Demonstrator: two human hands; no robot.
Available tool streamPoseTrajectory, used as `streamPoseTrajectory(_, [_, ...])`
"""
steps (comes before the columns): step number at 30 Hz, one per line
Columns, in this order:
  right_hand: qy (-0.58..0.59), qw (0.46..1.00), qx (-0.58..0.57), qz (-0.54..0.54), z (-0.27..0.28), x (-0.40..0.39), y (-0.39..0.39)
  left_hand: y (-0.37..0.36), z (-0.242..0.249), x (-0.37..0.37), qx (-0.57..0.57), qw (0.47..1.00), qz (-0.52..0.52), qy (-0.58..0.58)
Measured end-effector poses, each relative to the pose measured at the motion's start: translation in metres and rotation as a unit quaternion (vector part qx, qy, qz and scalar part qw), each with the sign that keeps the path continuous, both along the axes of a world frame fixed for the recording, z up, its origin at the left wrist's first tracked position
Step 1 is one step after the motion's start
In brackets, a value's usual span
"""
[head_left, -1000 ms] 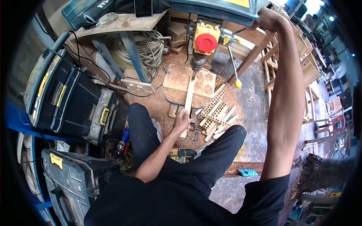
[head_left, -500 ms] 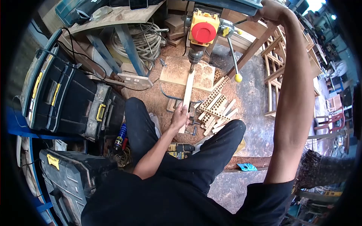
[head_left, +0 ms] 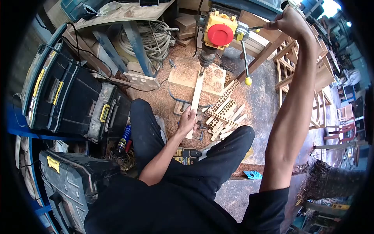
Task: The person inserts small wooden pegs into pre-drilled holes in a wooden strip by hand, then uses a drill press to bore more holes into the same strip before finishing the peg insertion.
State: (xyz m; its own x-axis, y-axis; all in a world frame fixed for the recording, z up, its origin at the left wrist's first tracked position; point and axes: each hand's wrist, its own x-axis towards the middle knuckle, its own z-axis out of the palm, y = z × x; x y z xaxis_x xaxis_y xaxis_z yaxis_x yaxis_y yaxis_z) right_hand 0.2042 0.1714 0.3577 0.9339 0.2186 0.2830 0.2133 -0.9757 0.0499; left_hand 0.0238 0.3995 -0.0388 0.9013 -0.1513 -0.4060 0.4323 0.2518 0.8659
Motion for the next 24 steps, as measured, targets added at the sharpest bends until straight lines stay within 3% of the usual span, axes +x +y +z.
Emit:
streamPoseTrajectory(4, [-0.049,0.997,0.009,-0.053,-0.012,-0.03,0.014,-0.002,0.006,-0.001,0.014,1.0,0.006,0.011])
streamPoseTrajectory(11, [-0.201,0.968,0.122,-0.084,-0.062,-0.088,0.042,-0.002,0.006,0.001,0.029,0.999,0.003,0.013])
streamPoseTrajectory(14, [-0.268,0.955,0.104,-0.072,-0.084,-0.097,0.045,0.0,0.012,-0.001,0.015,1.0,0.0,0.018])
streamPoseTrajectory(24, [-0.429,0.882,0.195,-0.025,-0.152,-0.098,0.052,0.0,0.01,0.0,-0.02,1.0,0.006,0.009])
